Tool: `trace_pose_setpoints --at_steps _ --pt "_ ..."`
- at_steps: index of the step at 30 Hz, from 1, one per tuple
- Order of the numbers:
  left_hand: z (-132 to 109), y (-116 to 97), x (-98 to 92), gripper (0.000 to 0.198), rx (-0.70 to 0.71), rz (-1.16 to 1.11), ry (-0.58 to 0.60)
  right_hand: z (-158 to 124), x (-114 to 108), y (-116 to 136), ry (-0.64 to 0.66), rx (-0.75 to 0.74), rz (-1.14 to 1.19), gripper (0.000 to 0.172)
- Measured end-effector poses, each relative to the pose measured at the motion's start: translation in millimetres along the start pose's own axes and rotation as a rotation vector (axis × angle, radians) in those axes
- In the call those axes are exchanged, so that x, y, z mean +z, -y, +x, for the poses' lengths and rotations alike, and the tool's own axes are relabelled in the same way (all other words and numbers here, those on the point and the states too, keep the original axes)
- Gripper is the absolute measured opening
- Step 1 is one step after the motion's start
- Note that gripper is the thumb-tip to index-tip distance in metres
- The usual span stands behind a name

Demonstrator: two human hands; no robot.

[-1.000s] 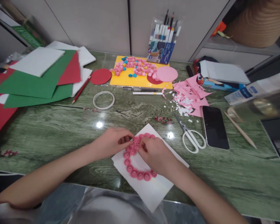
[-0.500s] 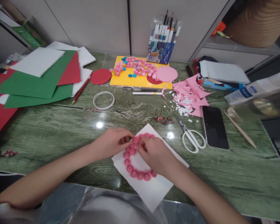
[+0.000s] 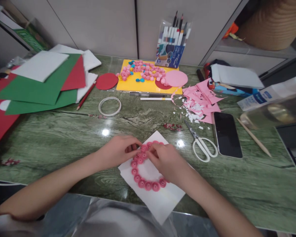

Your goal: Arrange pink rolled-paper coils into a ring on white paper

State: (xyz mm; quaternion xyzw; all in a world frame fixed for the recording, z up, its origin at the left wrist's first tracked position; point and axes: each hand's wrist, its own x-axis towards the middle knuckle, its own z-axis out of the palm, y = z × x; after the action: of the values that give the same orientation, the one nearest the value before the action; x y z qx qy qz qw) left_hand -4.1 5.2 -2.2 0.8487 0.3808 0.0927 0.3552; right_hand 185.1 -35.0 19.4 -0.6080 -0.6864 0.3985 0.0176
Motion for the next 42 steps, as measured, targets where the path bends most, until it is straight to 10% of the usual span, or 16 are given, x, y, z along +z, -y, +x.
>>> trace_pose_setpoints --at_steps 22,33,42 --pt "5 12 -27.4 0.019 -0.072 0.041 -0.164 21 -11 10 0.135 0.129 -0.009 0.02" --pt "10 39 -48.0 0.028 -0.275 0.811 -0.392 21 -9 4 0.14 0.068 0.012 0.021" --pt "8 51 -46.5 0.025 -0.306 0.867 -0.38 15 -24 -9 -0.03 -0.042 0.178 0.04"
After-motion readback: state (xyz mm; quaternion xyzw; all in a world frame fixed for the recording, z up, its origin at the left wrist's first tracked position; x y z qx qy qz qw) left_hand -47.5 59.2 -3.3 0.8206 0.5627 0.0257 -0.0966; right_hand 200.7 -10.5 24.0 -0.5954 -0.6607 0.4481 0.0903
